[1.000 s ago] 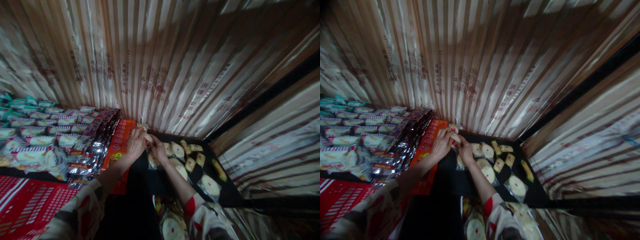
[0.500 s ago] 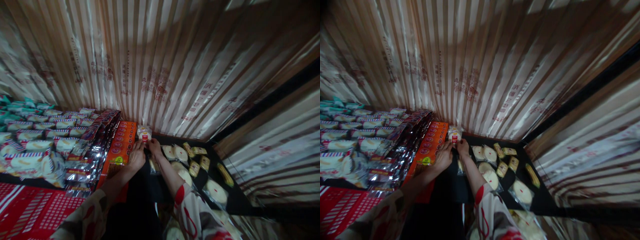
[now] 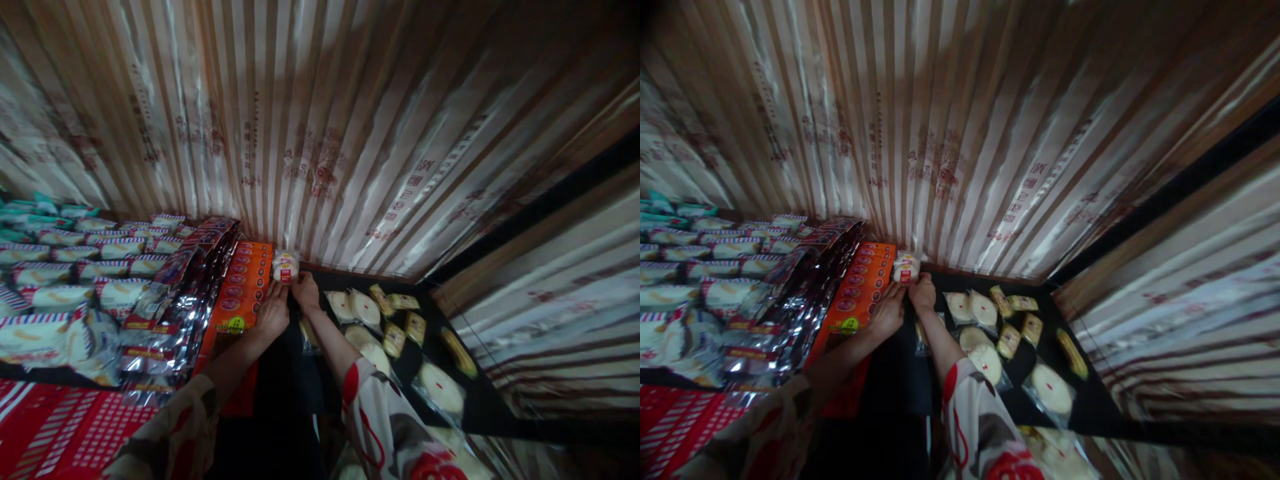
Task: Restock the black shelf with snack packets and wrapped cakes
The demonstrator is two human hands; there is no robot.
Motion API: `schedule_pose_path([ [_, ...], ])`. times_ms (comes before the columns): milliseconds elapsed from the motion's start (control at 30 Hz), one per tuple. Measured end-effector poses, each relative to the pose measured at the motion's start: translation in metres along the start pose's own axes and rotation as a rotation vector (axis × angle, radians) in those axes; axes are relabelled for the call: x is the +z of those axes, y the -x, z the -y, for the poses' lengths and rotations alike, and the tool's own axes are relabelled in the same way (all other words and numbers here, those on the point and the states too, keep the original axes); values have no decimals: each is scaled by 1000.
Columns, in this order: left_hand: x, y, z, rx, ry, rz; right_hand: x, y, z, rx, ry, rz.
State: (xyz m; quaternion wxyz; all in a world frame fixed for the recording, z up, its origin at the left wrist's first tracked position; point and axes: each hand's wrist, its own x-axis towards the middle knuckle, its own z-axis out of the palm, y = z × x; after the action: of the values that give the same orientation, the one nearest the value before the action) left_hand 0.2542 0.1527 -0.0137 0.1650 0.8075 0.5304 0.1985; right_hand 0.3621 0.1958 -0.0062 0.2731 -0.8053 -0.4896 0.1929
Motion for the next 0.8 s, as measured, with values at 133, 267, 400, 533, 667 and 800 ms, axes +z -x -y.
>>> schedule_pose_path([
  [133, 3, -2, 2, -8, -10, 19, 0, 1, 3, -34, 100, -19],
  [267, 3, -6, 4, -3, -21, 12, 6, -4, 0, -51, 96, -40],
  [400, 3, -11, 5, -4, -24, -6, 13, -10, -7, -74, 18, -60],
  [533, 3, -13, 5, 4, -24, -35, 17, -15, -10, -89, -41, -69],
  [667, 3, -12, 5, 7, -43, 2, 16, -14, -8, -61, -13, -53],
  [800, 5, -11, 7, 24, -84, 17, 13, -10, -3, -86, 39, -48],
])
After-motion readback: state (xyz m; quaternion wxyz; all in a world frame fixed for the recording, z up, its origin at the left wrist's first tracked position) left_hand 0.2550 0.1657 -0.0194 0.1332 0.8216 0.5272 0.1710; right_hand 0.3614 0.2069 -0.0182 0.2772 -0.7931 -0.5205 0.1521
